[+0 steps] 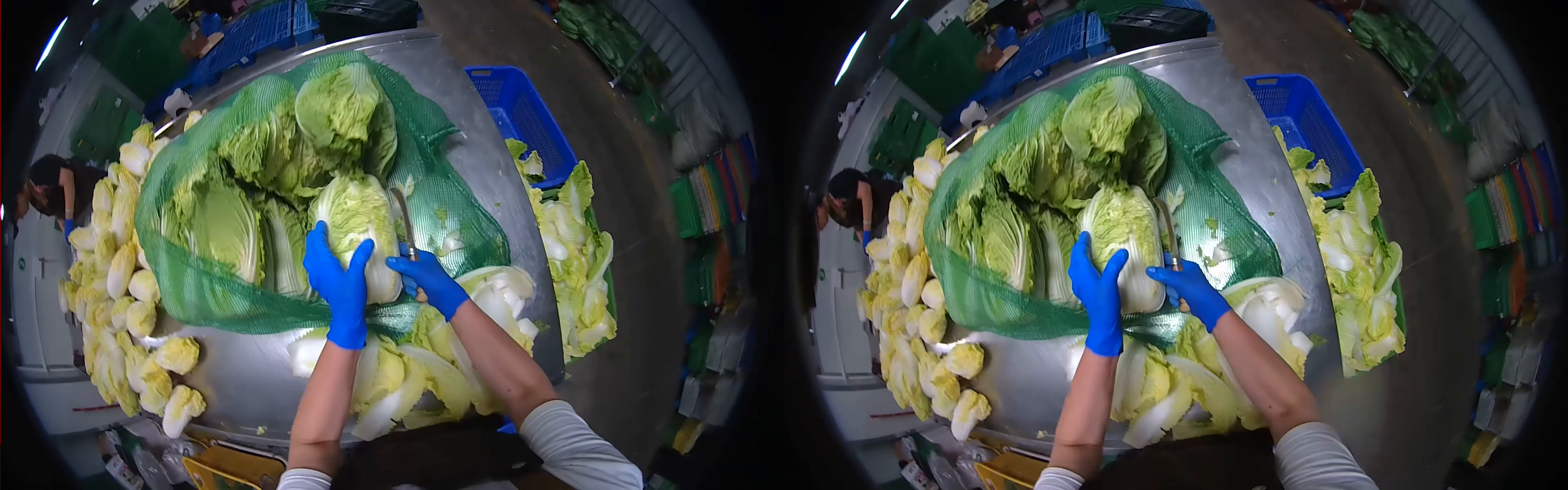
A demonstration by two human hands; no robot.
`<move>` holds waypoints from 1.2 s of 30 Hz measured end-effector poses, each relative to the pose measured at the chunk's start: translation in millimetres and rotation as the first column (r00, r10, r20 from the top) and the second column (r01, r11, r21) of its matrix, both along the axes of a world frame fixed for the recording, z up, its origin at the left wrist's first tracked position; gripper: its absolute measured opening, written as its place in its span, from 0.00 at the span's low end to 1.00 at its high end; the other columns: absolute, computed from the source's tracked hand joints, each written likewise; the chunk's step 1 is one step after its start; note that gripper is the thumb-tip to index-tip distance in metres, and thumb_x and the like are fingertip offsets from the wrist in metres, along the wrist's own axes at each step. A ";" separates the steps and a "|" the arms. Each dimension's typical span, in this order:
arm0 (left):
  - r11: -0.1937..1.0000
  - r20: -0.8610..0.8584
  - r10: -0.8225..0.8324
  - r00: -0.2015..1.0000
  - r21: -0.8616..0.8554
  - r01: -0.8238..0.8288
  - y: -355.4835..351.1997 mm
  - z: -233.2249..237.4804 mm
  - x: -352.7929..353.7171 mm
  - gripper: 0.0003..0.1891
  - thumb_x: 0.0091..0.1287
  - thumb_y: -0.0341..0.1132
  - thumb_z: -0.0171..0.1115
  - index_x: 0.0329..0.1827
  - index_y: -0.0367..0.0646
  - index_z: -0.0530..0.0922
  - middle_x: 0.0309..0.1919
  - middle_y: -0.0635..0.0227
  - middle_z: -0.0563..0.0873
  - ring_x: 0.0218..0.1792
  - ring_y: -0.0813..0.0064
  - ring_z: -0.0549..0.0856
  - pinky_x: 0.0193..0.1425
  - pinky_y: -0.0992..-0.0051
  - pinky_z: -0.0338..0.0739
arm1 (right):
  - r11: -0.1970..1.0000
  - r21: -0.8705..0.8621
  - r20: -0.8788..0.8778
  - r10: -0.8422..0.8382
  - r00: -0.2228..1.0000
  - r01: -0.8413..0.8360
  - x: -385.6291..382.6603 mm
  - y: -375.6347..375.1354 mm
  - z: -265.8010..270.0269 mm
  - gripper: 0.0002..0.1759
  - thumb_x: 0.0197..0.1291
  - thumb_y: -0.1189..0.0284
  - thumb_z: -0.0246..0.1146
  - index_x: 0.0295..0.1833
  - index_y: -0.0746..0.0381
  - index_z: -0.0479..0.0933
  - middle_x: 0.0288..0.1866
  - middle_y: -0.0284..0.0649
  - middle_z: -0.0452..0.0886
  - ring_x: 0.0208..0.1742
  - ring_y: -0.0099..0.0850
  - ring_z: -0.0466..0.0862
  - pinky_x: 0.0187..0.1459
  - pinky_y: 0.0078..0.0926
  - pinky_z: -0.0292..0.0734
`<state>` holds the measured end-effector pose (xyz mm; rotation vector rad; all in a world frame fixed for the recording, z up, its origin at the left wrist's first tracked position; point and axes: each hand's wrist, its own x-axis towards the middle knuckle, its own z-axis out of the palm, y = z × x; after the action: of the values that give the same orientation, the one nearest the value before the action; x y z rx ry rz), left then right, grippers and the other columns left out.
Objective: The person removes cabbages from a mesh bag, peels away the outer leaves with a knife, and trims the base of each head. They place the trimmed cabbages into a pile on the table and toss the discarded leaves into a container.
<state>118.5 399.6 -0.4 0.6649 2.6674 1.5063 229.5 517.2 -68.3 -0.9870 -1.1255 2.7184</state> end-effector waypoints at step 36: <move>0.557 0.380 -0.649 0.658 -0.352 0.752 -68.8 4.1 52.5 0.51 0.41 0.61 0.77 0.67 0.40 0.71 0.57 0.50 0.80 0.57 0.56 0.81 0.61 0.64 0.73 | 0.365 0.916 0.313 -0.386 0.868 -0.167 198.6 -148.2 24.4 0.13 0.66 0.63 0.56 0.47 0.61 0.69 0.24 0.51 0.80 0.25 0.51 0.81 0.26 0.49 0.74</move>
<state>171.0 330.8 3.7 1.2400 2.0329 0.6010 428.1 369.0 -43.8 -1.3737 -2.1615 1.1625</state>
